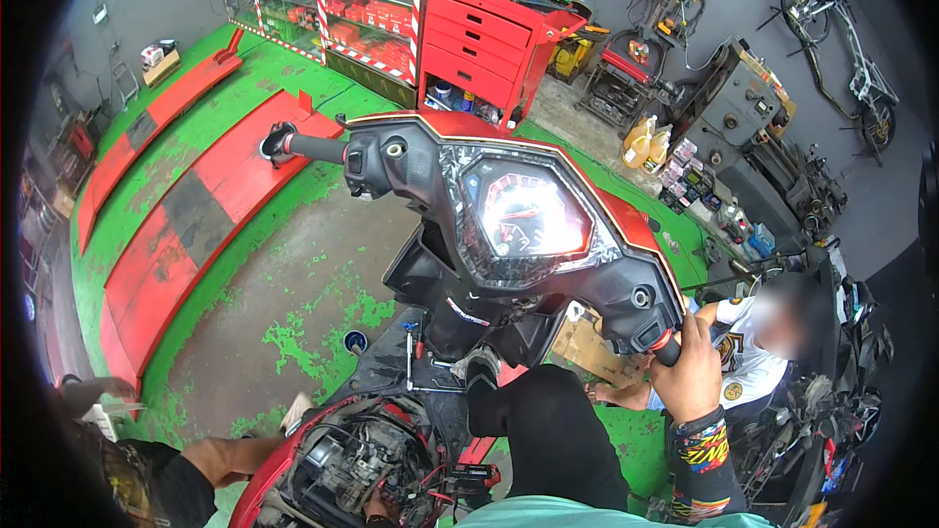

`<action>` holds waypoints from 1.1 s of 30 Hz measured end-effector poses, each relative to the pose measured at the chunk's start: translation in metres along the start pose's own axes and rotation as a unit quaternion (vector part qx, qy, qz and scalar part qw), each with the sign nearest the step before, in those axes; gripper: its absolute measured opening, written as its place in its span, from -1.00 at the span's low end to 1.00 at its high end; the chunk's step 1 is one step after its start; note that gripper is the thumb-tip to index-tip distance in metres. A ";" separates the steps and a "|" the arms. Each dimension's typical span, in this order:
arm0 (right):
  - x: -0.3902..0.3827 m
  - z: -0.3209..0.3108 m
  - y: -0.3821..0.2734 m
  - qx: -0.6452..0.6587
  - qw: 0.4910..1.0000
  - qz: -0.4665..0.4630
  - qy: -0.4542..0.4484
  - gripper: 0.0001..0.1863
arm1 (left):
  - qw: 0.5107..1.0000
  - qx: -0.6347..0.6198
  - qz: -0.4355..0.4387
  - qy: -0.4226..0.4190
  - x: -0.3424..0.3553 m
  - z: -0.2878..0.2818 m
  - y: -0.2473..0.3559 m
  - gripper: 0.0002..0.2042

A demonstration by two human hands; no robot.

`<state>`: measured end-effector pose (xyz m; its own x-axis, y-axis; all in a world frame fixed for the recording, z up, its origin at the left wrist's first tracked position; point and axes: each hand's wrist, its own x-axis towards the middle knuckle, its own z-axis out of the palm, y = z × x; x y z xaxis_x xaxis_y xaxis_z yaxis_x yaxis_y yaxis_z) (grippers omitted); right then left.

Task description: Repairing and inspecting the engine components of a red motorcycle.

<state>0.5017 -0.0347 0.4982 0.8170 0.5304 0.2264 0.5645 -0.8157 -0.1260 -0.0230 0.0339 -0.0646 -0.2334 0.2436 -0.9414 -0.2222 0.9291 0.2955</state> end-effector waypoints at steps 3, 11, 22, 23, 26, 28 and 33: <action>-0.003 0.002 0.000 -0.004 1.000 0.016 -0.007 -0.22 | 0.999 -0.010 0.017 0.027 -0.011 -0.003 0.006 -0.81; -0.007 0.003 -0.002 -0.022 0.999 0.014 0.040 -0.44 | 0.997 -0.031 0.016 0.070 -0.038 0.000 -0.013 -0.85; -0.003 0.010 0.014 0.004 1.000 -0.028 -0.003 -0.20 | 0.915 0.122 0.294 -0.246 -0.032 -0.030 -0.023 -0.79; -0.003 0.008 0.012 -0.012 0.999 -0.005 -0.032 -0.24 | 0.985 0.066 0.116 -0.109 -0.040 -0.023 -0.028 -0.74; -0.006 0.014 0.022 -0.004 0.999 -0.039 0.027 -0.34 | 0.991 -0.021 0.072 -0.111 -0.066 0.000 -0.016 -0.81; -0.009 0.011 0.015 0.014 1.000 -0.010 0.012 -0.34 | 0.994 -0.024 0.058 -0.094 -0.067 -0.005 -0.014 -0.82; -0.005 0.010 0.011 -0.018 0.999 -0.011 -0.029 -0.27 | 0.994 -0.057 0.056 -0.068 -0.075 -0.004 -0.012 -0.85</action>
<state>0.5047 -0.0442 0.4861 0.8101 0.5604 0.1724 0.5792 -0.8106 -0.0866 -0.0062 0.0032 0.0028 -0.1343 0.3871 -0.9122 -0.3104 0.8577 0.4098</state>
